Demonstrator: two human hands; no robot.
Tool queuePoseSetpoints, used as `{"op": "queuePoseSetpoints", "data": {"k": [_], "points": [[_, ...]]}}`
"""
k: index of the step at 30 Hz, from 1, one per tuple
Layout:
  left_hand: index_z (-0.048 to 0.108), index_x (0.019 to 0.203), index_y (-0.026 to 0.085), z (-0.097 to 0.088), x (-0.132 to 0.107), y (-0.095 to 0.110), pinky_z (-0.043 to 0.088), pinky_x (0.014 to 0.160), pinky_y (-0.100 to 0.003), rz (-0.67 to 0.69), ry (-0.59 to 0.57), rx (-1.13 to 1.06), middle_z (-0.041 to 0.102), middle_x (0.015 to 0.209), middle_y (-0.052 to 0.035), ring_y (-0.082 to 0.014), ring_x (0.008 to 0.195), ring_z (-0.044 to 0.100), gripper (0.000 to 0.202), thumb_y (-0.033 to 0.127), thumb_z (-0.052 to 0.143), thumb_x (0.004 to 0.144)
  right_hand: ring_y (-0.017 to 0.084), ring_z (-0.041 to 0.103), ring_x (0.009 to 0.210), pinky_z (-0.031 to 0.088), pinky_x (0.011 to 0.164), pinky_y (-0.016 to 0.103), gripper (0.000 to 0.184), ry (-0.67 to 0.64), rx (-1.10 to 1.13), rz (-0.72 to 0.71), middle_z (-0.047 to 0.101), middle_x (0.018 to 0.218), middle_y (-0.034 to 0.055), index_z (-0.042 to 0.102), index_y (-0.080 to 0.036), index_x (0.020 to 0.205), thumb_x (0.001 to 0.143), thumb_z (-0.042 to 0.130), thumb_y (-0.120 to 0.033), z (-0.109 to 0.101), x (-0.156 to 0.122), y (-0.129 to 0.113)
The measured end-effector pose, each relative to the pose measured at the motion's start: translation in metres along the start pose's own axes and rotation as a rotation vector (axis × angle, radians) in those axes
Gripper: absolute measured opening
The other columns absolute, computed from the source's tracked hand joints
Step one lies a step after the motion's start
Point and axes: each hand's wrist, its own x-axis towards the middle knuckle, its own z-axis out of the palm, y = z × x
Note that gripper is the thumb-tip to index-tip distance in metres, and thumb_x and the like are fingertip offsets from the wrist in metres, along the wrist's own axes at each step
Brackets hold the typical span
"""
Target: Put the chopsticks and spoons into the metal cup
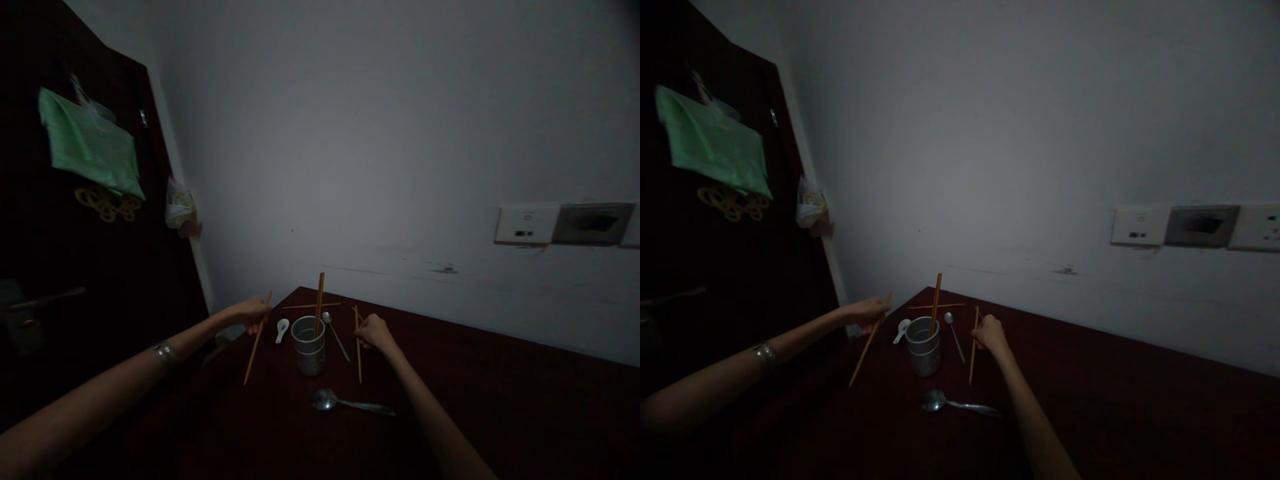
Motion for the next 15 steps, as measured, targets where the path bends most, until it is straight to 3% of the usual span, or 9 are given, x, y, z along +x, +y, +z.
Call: {"op": "queuePoseSetpoints", "data": {"k": [5, 9, 15], "points": [[0.052, 0.056, 0.014, 0.033, 0.009, -0.046, 0.044, 0.038, -0.027, -0.216, -0.184, 0.097, 0.056, 0.044, -0.0091, -0.0167, 0.036, 0.053, 0.037, 0.034, 0.035, 0.083, 0.014, 0.064, 0.050, 0.043, 0.039, 0.014, 0.005, 0.021, -0.137, -0.013, 0.068, 0.063, 0.0083, 0.061, -0.011, 0.068, 0.064, 0.058, -0.011, 0.013, 0.001, 0.006], [0.050, 0.049, 0.013, 0.048, 0.012, -0.064, 0.045, 0.037, -0.025, -0.223, -0.213, 0.207, 0.055, 0.043, -0.0090, -0.0148, 0.034, 0.052, 0.039, 0.032, 0.039, 0.081, 0.013, 0.062, 0.047, 0.042, 0.035, 0.014, 0.009, -0.003, -0.115, -0.020, 0.068, 0.066, 0.0086, 0.061, -0.011, 0.071, 0.063, 0.059, -0.007, 0.018, -0.002, 0.003], [0.054, 0.045, 0.011, 0.052, 0.014, -0.077, 0.038, 0.032, -0.022, -0.208, -0.253, 0.248, 0.057, 0.046, -0.0124, -0.0130, 0.033, 0.048, 0.047, 0.037, 0.036, 0.080, 0.017, 0.064, 0.051, 0.048, 0.037, 0.019, 0.008, -0.085, -0.110, 0.021, 0.068, 0.067, 0.0110, 0.058, -0.010, 0.067, 0.062, 0.059, -0.004, 0.019, -0.009, -0.005]]}}
